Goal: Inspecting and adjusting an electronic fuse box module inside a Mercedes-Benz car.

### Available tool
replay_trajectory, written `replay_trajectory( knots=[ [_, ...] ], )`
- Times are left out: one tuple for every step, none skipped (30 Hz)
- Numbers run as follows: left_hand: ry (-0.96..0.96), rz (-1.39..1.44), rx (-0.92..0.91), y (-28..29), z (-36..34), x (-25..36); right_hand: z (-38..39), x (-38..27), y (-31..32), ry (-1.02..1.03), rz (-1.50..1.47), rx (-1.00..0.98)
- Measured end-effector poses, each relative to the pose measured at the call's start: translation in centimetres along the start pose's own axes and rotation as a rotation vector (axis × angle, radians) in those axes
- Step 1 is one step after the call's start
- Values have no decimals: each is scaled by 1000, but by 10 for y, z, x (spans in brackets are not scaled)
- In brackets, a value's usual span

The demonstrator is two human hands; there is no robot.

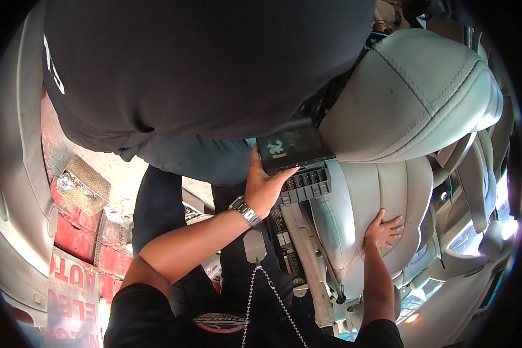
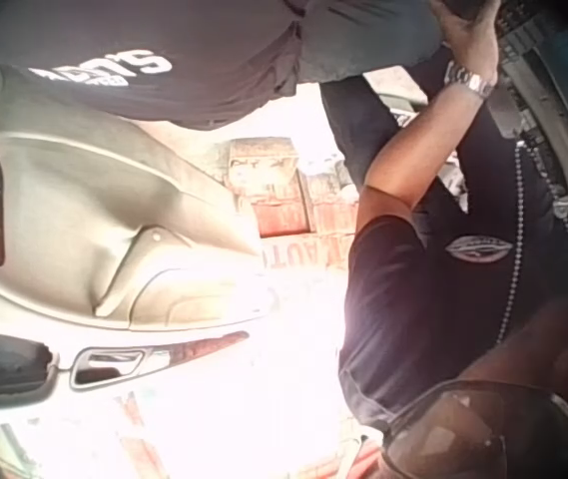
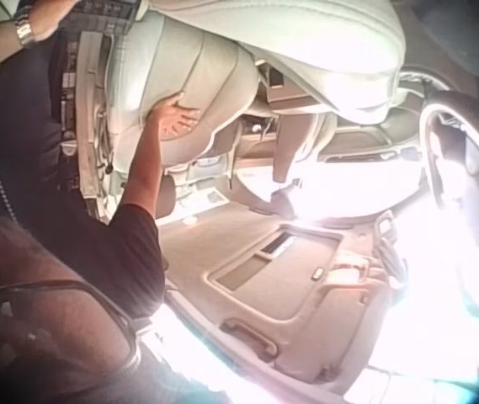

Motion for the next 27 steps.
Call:
replay_trajectory(
  knots=[
    [-8,-22,0,0,-1,-2,0,1,-3,-3,4,-6],
    [-9,-20,0,0,0,-1,0,1,-2,-1,3,-3],
    [-5,-21,-1,1,0,0,0,1,-1,0,5,1],
    [-1,-23,-3,1,0,0,0,1,0,1,8,5],
    [-1,-21,-3,1,0,1,0,0,0,2,8,6],
    [-4,-11,-4,0,1,1,0,0,0,3,7,7],
    [-7,-2,-5,0,1,2,0,0,0,3,6,8],
    [-7,-2,-4,0,1,2,-1,1,0,4,6,8],
    [-10,-8,-7,0,1,2,-1,1,0,4,6,12],
    [-14,-14,-10,0,1,2,-1,1,0,4,6,15],
    [-14,-14,-10,0,1,2,-1,0,0,4,6,15],
    [-10,-21,-12,-1,1,2,0,0,1,4,4,13],
    [-7,-29,-14,-1,1,3,0,-1,2,3,2,11],
    [-7,-29,-14,-1,1,3,0,0,2,3,2,11],
    [-10,-26,-21,-1,0,3,0,0,2,1,4,8],
    [-14,-22,-27,-1,0,3,0,0,2,0,5,6],
    [-14,-22,-27,-1,0,2,0,0,2,0,6,6],
    [-14,-30,-28,-1,0,2,1,0,3,-1,6,3],
    [-15,-38,-29,-1,0,2,1,0,3,-2,7,0],
    [-15,-38,-29,0,-1,2,1,0,3,-2,7,-1],
    [-27,-60,-29,1,-2,2,0,0,2,-1,9,0],
    [-38,-81,-29,1,-2,2,0,0,2,1,10,1],
    [-37,-81,-29,1,-2,2,1,0,3,0,11,1],
    [-37,-90,-22,1,-3,3,1,-1,3,-2,7,-3],
    [-36,-98,-15,1,-3,3,1,-1,3,-3,4,-6],
    [-36,-98,-15,0,-3,3,1,0,3,-4,4,-6],
    [-35,-94,-16,0,-3,3,0,0,2,-4,3,-3]
  ],
)
Point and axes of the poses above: each hand's wrist, its own z-axis away from the middle knuckle, its own y-axis out of the back of the hand, x = y × z, the point moved 4 cm from there along -z, towards the middle knuckle, and after that the axes turned 4 degrees about -y, right-handed, at the moved point
